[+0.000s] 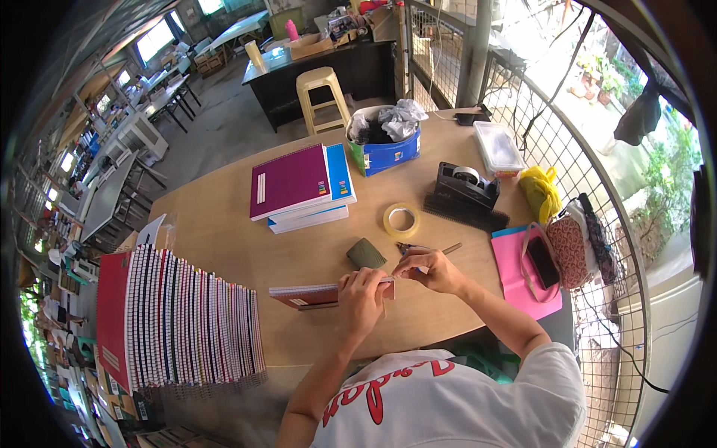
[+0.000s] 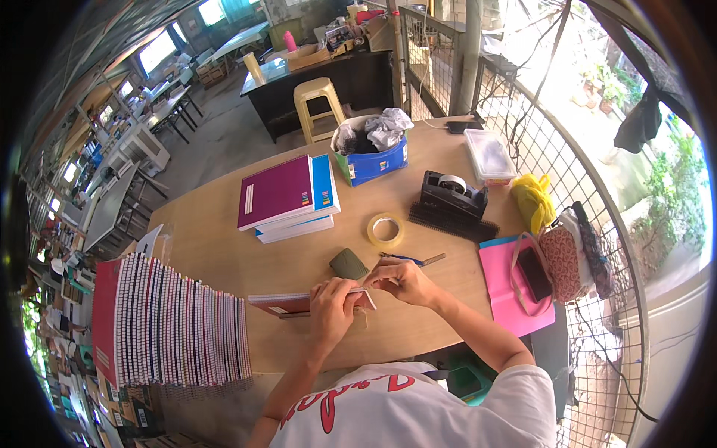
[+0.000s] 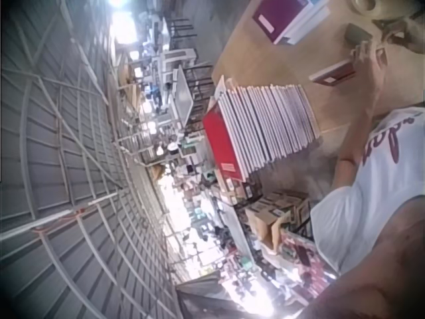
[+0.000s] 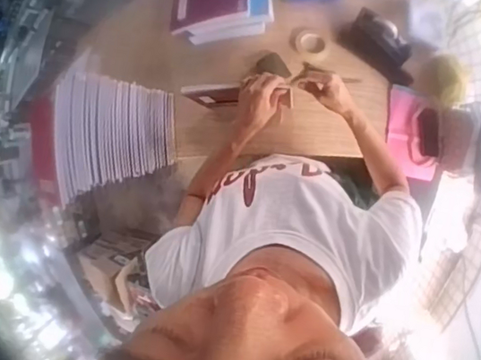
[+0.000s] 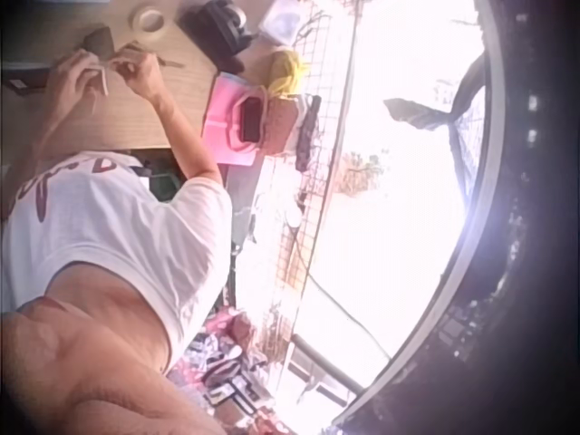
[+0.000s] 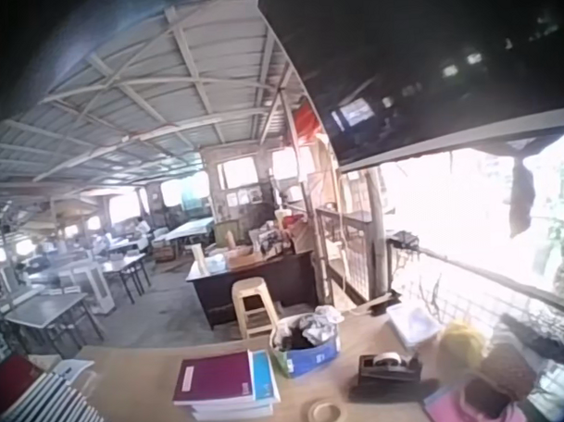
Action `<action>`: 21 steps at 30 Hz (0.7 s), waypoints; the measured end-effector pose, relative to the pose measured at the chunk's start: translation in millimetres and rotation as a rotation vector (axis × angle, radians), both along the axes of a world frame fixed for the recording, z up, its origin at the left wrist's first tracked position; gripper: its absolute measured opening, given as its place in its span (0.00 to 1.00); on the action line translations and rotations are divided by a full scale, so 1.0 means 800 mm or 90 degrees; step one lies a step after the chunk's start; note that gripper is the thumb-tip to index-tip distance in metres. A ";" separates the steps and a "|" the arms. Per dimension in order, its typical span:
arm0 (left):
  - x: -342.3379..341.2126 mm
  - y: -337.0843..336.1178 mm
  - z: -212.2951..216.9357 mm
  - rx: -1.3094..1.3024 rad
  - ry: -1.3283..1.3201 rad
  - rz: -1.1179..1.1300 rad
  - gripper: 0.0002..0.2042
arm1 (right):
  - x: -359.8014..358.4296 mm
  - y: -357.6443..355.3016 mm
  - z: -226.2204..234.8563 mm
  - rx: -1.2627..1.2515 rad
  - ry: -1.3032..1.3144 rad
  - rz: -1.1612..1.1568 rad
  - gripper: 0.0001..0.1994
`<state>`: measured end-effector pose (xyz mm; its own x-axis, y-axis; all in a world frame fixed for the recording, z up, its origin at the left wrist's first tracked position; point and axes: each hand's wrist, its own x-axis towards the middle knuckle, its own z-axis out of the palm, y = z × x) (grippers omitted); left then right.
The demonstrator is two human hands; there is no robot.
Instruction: The person finishes spiral notebooks by using pliers to bend the ends of the wire spirals and then places the finished notebooks onto a large stack.
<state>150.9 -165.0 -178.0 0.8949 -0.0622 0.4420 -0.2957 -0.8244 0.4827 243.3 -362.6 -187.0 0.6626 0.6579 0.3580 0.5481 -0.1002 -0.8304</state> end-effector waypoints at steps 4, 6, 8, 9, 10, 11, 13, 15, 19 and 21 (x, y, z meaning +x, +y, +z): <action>-0.001 0.001 0.000 -0.009 -0.004 -0.004 0.05 | 0.000 -0.003 0.006 -0.018 0.082 0.050 0.10; -0.002 0.000 0.001 -0.014 -0.006 -0.005 0.05 | -0.003 -0.002 0.006 -0.049 0.110 0.045 0.09; -0.002 -0.001 0.000 -0.019 -0.011 -0.006 0.05 | -0.007 0.000 0.001 0.010 0.078 0.039 0.09; -0.004 0.000 0.000 -0.019 -0.010 -0.005 0.05 | -0.007 -0.002 0.001 0.009 0.079 0.040 0.09; -0.007 0.001 0.000 -0.009 -0.031 -0.011 0.05 | -0.007 -0.007 0.003 -0.063 0.130 0.041 0.09; -0.011 0.001 -0.001 0.001 -0.051 -0.017 0.05 | -0.008 -0.010 0.006 -0.136 0.181 0.041 0.08; -0.027 0.003 -0.013 0.009 -0.072 -0.021 0.06 | -0.019 -0.011 0.013 -0.094 0.079 0.022 0.08; -0.041 0.005 -0.031 0.016 -0.091 -0.024 0.07 | -0.029 -0.011 0.021 -0.055 -0.023 0.004 0.09; -0.059 0.007 -0.057 -0.026 -0.167 -0.057 0.12 | -0.037 -0.010 0.032 -0.100 -0.107 0.074 0.08; -0.065 0.008 -0.060 -0.027 -0.176 -0.073 0.13 | -0.042 -0.009 0.035 -0.110 -0.119 0.111 0.08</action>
